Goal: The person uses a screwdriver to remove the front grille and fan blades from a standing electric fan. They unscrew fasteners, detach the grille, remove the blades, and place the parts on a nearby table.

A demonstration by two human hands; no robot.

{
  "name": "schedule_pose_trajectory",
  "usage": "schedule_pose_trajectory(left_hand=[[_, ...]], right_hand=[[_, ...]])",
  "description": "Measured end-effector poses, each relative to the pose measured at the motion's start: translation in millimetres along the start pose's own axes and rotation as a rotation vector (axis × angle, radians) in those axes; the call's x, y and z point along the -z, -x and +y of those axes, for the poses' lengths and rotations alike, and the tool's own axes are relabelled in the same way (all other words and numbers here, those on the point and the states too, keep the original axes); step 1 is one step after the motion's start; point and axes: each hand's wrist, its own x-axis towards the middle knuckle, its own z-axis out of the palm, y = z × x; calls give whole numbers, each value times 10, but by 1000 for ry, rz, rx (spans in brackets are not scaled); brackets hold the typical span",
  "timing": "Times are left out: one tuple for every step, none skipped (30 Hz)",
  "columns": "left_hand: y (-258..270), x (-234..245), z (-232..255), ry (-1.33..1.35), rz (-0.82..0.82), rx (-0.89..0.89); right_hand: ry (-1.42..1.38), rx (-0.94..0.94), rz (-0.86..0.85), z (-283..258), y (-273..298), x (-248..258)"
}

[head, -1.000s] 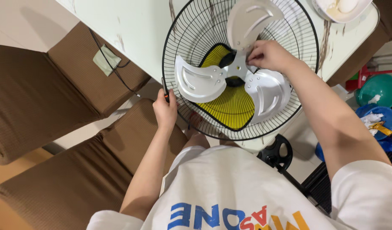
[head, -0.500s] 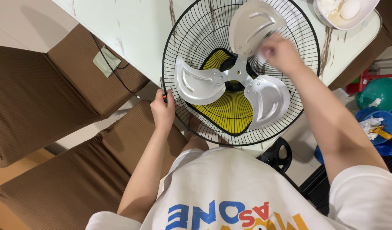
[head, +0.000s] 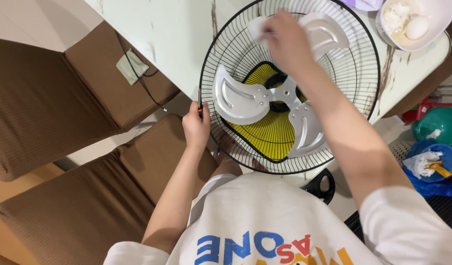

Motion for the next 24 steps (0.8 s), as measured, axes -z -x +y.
schedule_pose_trajectory(left_hand=[[4, -16, -20, -50, 37, -62], [4, -34, -35, -101, 75, -124], [1, -50, -46, -153, 112, -185], [-3, -60, -54, -135, 116, -170], [-4, -75, -57, -117, 121, -155], [12, -74, -64, -100, 121, -139], [24, -66, -73, -94, 105, -108], [28, -71, -72, -84, 86, -78], [27, -68, -72, -75, 67, -47], [14, -67, -72, -63, 54, -26], [-3, -63, -74, -52, 41, -4], [-15, -61, -76, -43, 29, 20], [-28, -69, -74, -59, 34, -8], [-38, -76, -71, -78, 39, -33], [-54, -83, -70, -97, 43, -58], [-76, -75, -78, -108, 33, -72], [-89, -65, -86, -119, 24, -86], [-111, -65, -85, -127, 16, -102], [-126, -66, -82, -127, 22, -113], [-132, -69, -83, -127, 26, -123], [-129, -73, -82, -128, 29, -133], [-128, -73, -78, -126, 35, -122], [-114, -70, -72, -125, 40, -111], [-100, -76, -60, -123, 45, -100]], right_hand=[[33, -23, -42, -44, -147, -206], [66, 20, -48, -61, -241, -375], [100, 64, -54, -65, -309, -532], [132, 107, -58, -53, -340, -648], [164, 95, -116, -30, -325, -717], [196, 80, -175, -17, -245, -757], [228, 66, -235, -7, -147, -776], [245, 36, -345, 12, -33, -755], [261, 5, -455, 26, 88, -716], [262, -13, -510, 34, 214, -655], [263, -32, -564, 38, 311, -600], [319, -99, -674, 58, 353, -552], [375, -167, -783, 88, 373, -491], [429, -235, -893, 106, 376, -455], [373, -203, -834, 124, 339, -449], [317, -175, -772, 137, 283, -458], [260, -148, -709, 139, 245, -468], [207, -95, -593, 137, 198, -493], [154, -42, -477, 129, 146, -545], [101, 8, -361, 122, 123, -593], [109, 19, -334, 118, 121, -633], [119, 29, -302, 111, 130, -671], [129, 38, -270, 112, 149, -690], [154, 10, -308, 124, 189, -679]])
